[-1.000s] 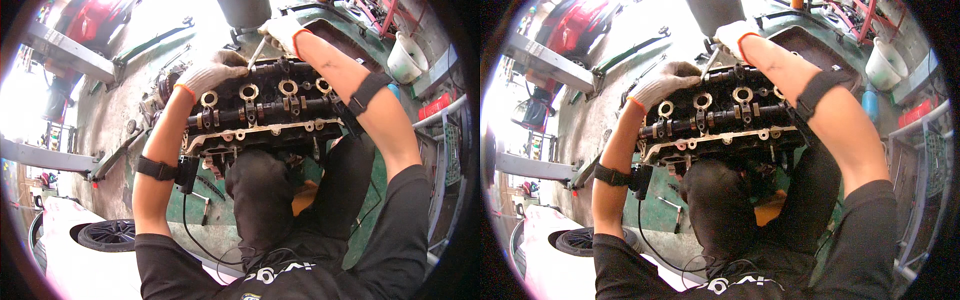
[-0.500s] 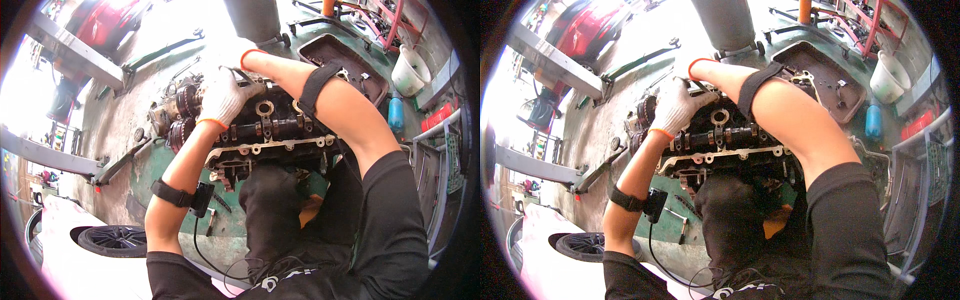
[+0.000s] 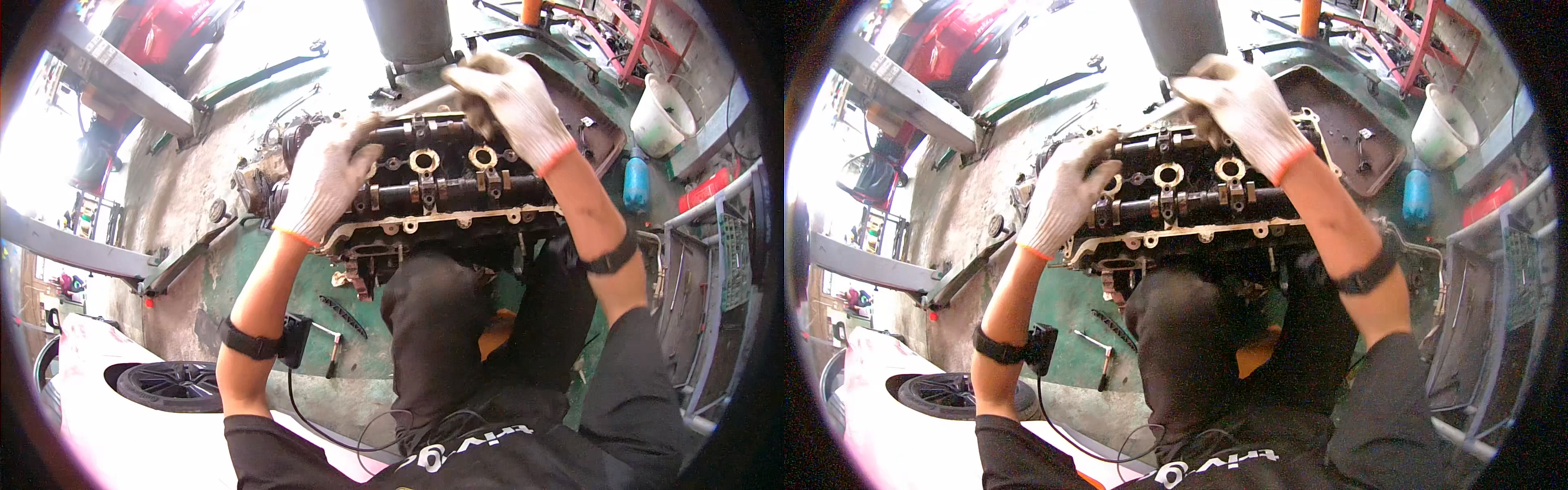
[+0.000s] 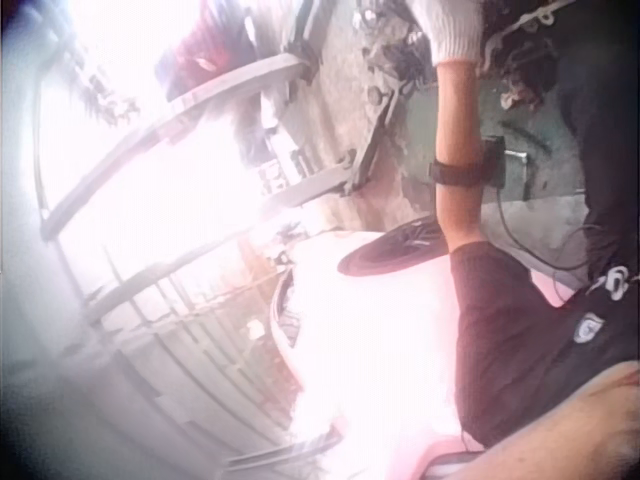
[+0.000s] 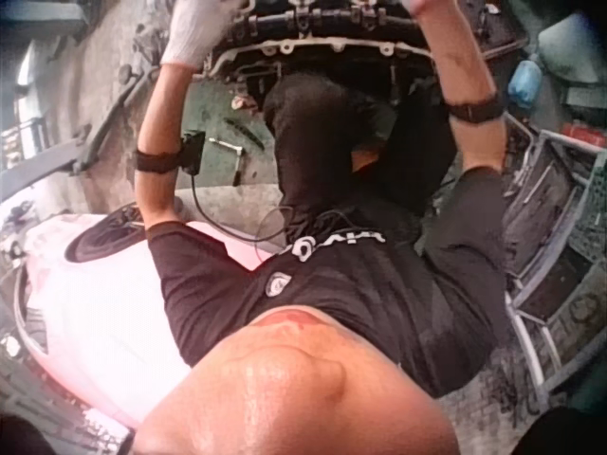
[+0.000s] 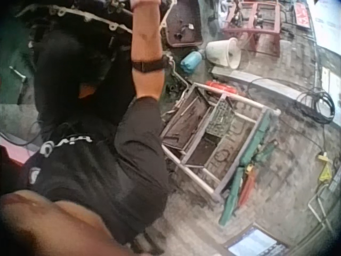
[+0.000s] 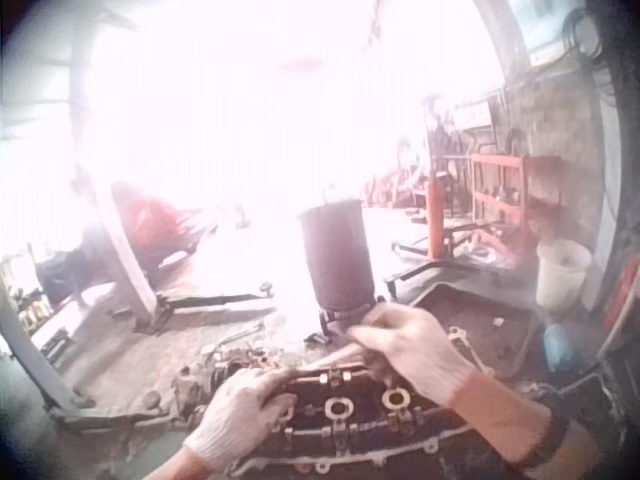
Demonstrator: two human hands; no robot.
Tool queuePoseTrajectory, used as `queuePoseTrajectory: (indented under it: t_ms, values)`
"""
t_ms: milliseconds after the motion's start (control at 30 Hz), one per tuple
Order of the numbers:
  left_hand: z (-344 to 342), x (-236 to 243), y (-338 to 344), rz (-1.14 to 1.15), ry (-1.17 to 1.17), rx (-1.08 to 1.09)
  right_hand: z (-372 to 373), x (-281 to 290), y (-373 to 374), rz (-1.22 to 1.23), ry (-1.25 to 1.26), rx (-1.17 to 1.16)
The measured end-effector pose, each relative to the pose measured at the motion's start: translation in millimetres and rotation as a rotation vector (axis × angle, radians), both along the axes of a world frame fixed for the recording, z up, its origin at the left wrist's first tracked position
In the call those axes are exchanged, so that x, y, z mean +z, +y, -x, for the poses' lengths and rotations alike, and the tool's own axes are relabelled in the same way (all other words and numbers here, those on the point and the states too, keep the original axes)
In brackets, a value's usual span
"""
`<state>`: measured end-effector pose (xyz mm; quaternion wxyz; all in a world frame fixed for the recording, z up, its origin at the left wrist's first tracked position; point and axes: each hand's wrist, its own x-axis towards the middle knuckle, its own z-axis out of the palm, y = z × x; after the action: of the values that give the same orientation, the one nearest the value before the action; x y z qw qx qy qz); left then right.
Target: The person uses a wrench to tighten bolts on a cylinder head while holding it steady with the other hand. The person repeatedly repositions the wrench and adjusts grip to access different bolt locations on the engine component.
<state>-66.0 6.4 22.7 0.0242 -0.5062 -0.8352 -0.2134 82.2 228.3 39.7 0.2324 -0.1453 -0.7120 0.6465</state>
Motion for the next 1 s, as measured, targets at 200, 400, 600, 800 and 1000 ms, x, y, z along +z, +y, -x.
queuePoseTrajectory:
  t_ms: [200, 400, 600, 800, 1000]
  values:
    - [-7, -1, 56, -0.028, -0.541, -0.026, -71, -49, -46, 0.604, -0.041, -0.010]
    - [6, -8, 78, -0.055, -0.467, 0.035, -60, -69, -105, 0.768, 0.070, -0.003]
    - [10, -12, 70, -0.080, -0.522, 0.166, -45, -75, -134, 0.771, 0.186, -0.133]
    - [16, -12, 72, -0.011, -0.707, 0.153, -39, -74, -135, 0.839, 0.188, -0.145]
    - [18, -12, 76, 0.024, -0.760, 0.171, -41, -67, -136, 0.890, 0.108, -0.036]
